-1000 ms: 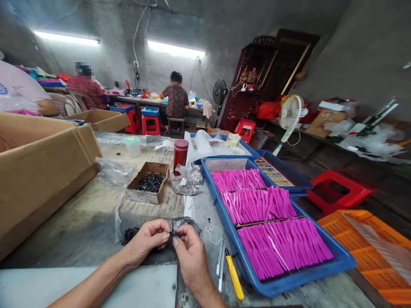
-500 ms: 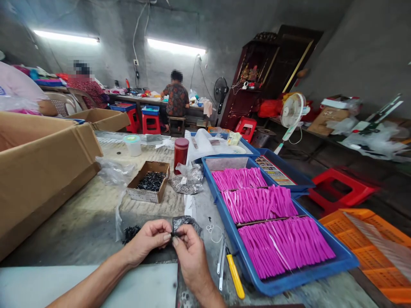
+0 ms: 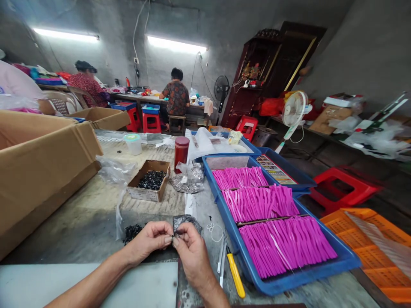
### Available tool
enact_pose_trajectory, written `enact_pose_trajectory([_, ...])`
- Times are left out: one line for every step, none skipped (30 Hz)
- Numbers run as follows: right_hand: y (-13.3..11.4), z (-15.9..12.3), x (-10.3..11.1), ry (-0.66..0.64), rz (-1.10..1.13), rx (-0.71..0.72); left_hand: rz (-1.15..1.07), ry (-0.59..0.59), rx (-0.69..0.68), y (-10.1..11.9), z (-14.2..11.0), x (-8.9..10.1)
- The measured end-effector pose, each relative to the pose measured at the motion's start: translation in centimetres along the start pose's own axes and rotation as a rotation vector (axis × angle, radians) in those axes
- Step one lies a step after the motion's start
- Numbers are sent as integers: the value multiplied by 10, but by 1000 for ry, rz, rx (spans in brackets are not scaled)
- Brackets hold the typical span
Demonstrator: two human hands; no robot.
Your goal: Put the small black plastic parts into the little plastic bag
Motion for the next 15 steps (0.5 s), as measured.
enact_pose_trajectory([0, 0, 0, -1, 1, -1, 3, -2, -2, 0, 0, 0])
enact_pose_trajectory([-1, 0, 0, 0, 2, -1, 4, -3, -2, 0, 0, 0])
enact_pose_trajectory([-1, 0, 1, 2, -1, -2, 6, -4, -1, 0, 0, 1])
enact_pose_trajectory([-1, 0, 1, 6, -5, -3, 9, -7, -1, 0, 0, 1])
enact_pose_trajectory([-1, 1, 1, 7, -11, -5, 13, -8, -2, -1, 0, 1])
enact_pose_trajectory([-2, 1, 1, 9, -14, -6, 18, -9, -2, -1, 0, 1])
enact_pose_trajectory([-2, 1, 2, 9, -14, -7, 22, -9, -2, -1, 0, 1])
enact_pose_trajectory([-2, 1, 1, 8, -11, -7, 24, -8, -2, -2, 0, 1])
enact_pose_trajectory([-2, 1, 1, 8, -6, -7, 24, -5, -3, -2, 0, 2])
enact_pose_trajectory([-1, 1, 1, 8, -1, -6, 22, -4, -2, -2, 0, 2])
enact_pose_trajectory([-1, 1, 2, 7, 2, -5, 18, -3, -1, -2, 0, 2])
enact_pose_trajectory([0, 1, 1, 4, 3, -6, 16, -2, 0, -2, 0, 1])
enact_pose_trajectory([1, 1, 1, -1, 5, -10, 16, -1, 1, -1, 0, 1])
enact_pose_trajectory([2, 2, 2, -6, 8, -14, 17, 0, 4, -1, 0, 1])
enact_pose_trajectory([3, 2, 3, -8, 11, -18, 19, 2, 8, -2, 0, 2])
Point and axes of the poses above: each hand's wrist, its own z-axis towards the middle knuckle, its own x-axis out of the back of the hand, y = z × x, the point moved 9 cm from there along z, towards the middle knuckle, and after that the axes turned 13 degrees about -x, right-handed, at the moved point
